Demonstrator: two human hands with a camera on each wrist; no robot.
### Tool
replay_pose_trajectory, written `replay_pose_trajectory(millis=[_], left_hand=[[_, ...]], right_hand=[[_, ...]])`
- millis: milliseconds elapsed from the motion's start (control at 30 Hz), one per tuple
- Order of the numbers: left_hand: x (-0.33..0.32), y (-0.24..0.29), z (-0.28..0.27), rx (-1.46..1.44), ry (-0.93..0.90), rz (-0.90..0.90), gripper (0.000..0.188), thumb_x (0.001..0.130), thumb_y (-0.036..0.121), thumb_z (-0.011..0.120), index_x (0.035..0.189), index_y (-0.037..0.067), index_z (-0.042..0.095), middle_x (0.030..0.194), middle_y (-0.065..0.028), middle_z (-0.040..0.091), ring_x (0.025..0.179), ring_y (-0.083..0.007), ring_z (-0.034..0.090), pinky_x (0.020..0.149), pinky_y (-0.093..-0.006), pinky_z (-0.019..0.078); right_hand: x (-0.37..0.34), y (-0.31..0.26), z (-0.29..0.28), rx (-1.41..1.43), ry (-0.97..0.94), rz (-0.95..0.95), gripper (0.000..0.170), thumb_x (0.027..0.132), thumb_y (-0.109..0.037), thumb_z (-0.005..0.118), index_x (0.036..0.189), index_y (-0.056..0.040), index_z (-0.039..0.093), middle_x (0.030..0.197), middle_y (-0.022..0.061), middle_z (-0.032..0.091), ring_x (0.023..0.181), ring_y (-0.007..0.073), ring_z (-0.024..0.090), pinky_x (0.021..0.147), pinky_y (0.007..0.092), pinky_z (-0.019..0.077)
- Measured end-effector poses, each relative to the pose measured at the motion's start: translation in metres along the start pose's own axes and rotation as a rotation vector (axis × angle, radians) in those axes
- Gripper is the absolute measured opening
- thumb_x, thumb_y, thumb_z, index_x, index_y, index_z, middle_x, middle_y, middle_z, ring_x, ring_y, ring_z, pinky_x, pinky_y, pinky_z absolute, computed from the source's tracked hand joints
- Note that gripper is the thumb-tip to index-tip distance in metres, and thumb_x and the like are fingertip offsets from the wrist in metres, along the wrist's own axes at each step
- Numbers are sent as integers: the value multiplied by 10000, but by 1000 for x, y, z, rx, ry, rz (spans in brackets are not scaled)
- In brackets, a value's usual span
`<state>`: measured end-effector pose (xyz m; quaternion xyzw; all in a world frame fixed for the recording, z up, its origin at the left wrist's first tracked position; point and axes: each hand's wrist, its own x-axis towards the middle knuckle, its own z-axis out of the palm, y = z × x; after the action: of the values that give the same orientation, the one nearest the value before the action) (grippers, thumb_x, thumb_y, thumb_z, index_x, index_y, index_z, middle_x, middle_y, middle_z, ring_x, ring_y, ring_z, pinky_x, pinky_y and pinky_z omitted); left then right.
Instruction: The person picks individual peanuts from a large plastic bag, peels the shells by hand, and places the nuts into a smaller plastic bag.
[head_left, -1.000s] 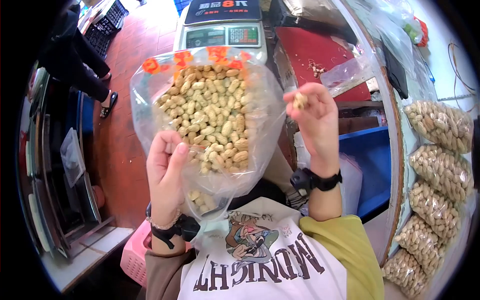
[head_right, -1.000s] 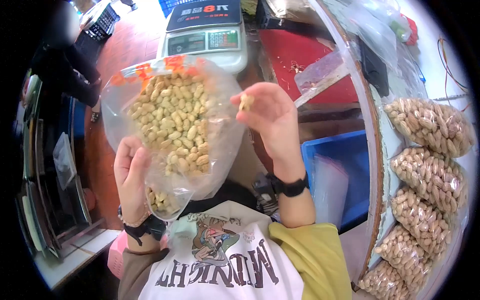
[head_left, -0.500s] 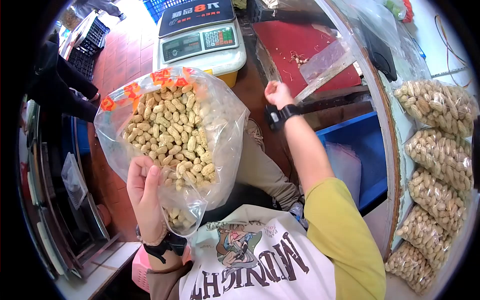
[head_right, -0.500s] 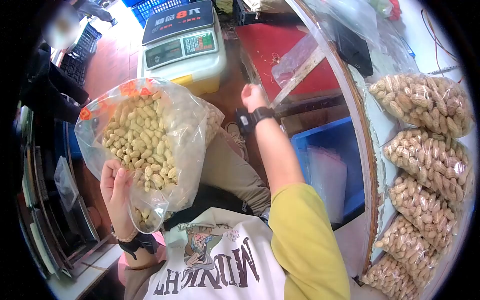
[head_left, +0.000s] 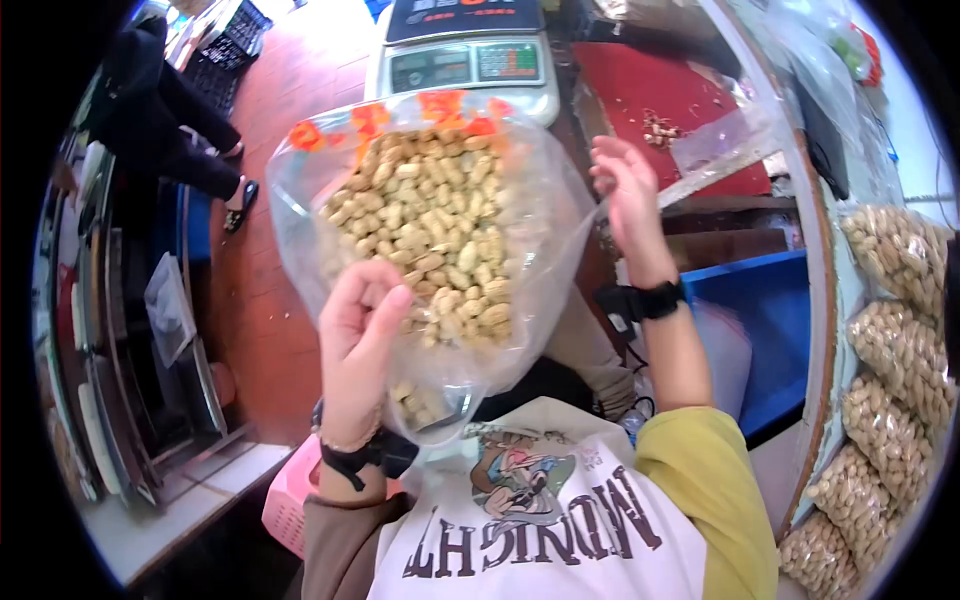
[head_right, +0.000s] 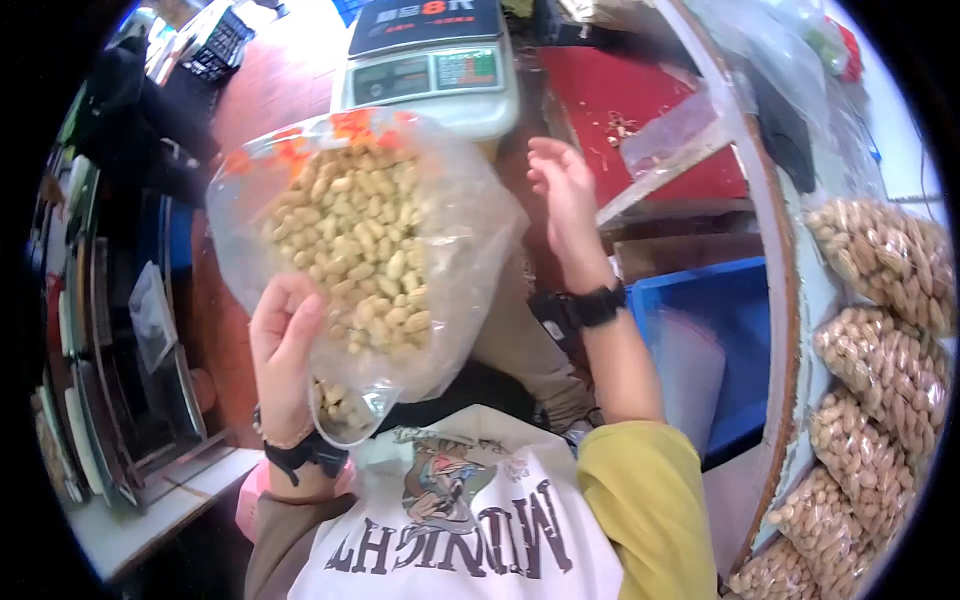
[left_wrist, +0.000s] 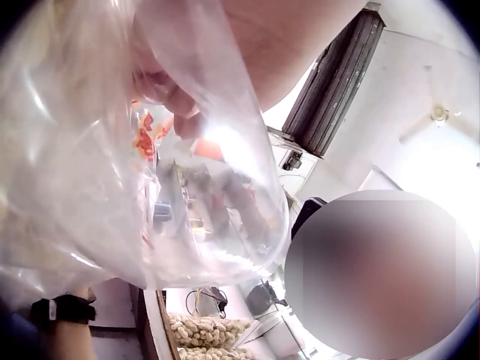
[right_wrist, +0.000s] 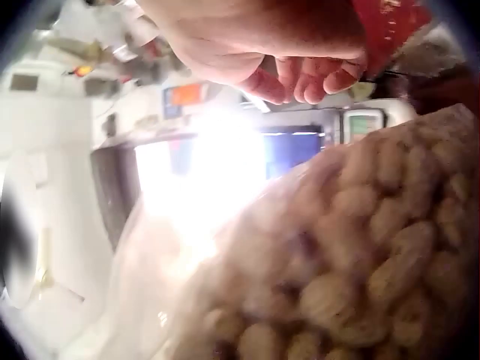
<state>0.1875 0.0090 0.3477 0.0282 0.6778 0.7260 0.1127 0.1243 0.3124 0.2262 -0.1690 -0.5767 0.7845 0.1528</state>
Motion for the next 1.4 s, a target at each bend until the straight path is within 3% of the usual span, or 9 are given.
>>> replay_pose_trajectory(millis=[200, 500, 700, 800, 867, 933, 1000, 1200, 1400], left_hand=[[0, -4, 3, -100, -67, 14, 73, 943, 37, 598, 1009, 28, 569, 699, 116, 406, 606, 26, 320, 530, -162, 221], [-9, -2, -5, -77, -148, -5, 65, 948, 55, 600, 994, 19, 571, 685, 115, 390, 603, 24, 305, 534, -166, 224], [-17, 3, -12, -77, -140, 45, 67, 945, 74, 596, 907, 21, 578, 695, 91, 384, 625, -12, 331, 566, -184, 263], [-20, 12, -30, 148, -176, 252, 160, 910, 131, 602, 797, 19, 587, 716, 27, 403, 651, -83, 376, 595, -233, 303], [-22, 16, -41, 319, -205, 424, 213, 883, 171, 605, 738, 16, 589, 734, -13, 413, 670, -128, 399, 613, -264, 321], [-32, 18, -50, 309, -259, 476, 289, 807, 268, 602, 663, 19, 575, 786, -79, 408, 717, -200, 412, 639, -311, 331], [-37, 21, -57, 312, -291, 467, 221, 706, 242, 580, 668, 25, 570, 803, -81, 403, 731, -213, 403, 645, -307, 329], [-49, 28, -64, 474, -380, 559, 132, 524, 89, 560, 651, 52, 561, 842, -74, 393, 783, -239, 388, 745, -329, 393], [-48, 30, -69, 240, -425, 589, 77, 604, 76, 614, 679, 73, 598, 843, -53, 390, 802, -220, 377, 835, -348, 391]], right_hand=[[-84, -113, 73, -485, -530, -651, 182, 828, -49, 673, 1010, -45, 667, 838, 26, 636, 770, 110, 607, 696, 255, 479], [-109, -90, 97, -628, -699, -802, 163, 803, -77, 728, 963, -63, 699, 792, 69, 656, 667, 198, 632, 605, 304, 499], [-52, -67, 61, 3, -53, -234, 101, 918, -123, 660, 983, -45, 663, 785, 7, 643, 644, 47, 563, 563, 186, 455], [58, -3, -31, 593, 179, 165, 67, 939, -50, 590, 1004, -44, 604, 853, 62, 606, 706, 132, 577, 593, 249, 484], [105, 18, -68, 666, 316, 222, 202, 930, -66, 599, 1126, -36, 559, 1019, 115, 596, 927, 200, 600, 750, 321, 497], [83, -24, -31, 289, 541, 75, 557, 956, -246, 579, 1409, 13, 385, 1481, 176, 377, 1368, 257, 385, 1048, 333, 345], [57, -44, -18, 212, 388, 10, 724, 943, -291, 573, 1506, -2, 221, 1596, 142, 146, 1458, 241, 190, 1127, 347, 205], [-57, -91, 48, -175, -272, -387, 237, 918, -74, 533, 1147, -27, 569, 1163, 90, 616, 1082, 193, 583, 932, 301, 437], [-127, -126, 82, -383, -1139, -700, 286, 769, -240, 759, 961, -61, 646, 1052, 86, 630, 870, 271, 600, 772, 366, 470]])
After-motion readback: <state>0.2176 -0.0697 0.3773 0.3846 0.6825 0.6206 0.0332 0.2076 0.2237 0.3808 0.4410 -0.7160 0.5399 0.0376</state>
